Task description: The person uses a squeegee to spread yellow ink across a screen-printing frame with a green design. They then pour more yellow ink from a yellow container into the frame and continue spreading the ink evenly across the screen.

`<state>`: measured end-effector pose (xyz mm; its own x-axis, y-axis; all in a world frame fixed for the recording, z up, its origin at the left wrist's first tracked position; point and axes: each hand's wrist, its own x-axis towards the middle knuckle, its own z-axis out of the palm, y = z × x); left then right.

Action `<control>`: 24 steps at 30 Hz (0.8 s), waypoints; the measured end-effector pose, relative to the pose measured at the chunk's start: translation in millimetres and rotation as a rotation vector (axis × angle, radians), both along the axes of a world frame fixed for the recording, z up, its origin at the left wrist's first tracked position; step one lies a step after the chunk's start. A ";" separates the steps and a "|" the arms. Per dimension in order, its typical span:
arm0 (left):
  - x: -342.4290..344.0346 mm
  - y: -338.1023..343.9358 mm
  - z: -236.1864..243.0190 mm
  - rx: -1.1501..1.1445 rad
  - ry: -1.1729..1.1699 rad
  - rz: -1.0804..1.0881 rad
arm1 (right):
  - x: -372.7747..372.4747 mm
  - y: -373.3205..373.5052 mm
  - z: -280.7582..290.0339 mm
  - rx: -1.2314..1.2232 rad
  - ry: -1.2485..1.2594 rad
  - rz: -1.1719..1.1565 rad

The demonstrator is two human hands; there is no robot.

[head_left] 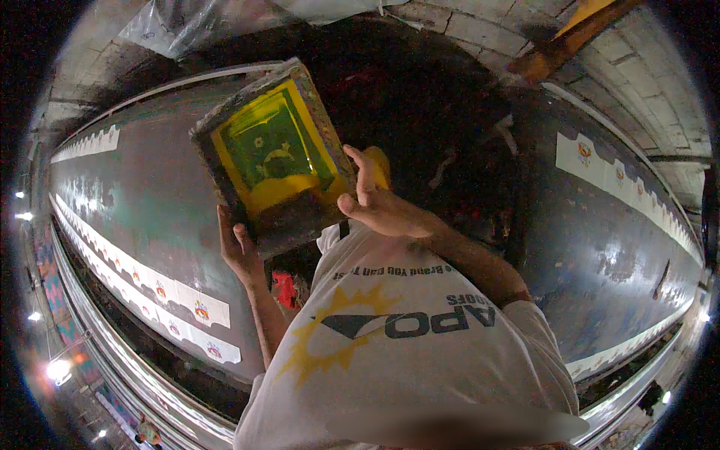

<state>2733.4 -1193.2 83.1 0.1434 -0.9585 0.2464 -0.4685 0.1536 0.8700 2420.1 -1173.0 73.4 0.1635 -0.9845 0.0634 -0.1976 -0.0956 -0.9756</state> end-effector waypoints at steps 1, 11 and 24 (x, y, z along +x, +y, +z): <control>-2.0 -2.8 0.5 0.008 0.038 0.005 | -1.8 -5.8 -0.7 -0.018 -0.028 0.044; -28.6 -58.9 -39.1 0.018 0.072 0.174 | -46.3 -113.2 -6.3 0.260 -0.032 0.335; -179.4 -157.9 -58.5 -0.189 0.242 0.512 | -152.5 -310.0 -18.2 0.304 0.018 0.605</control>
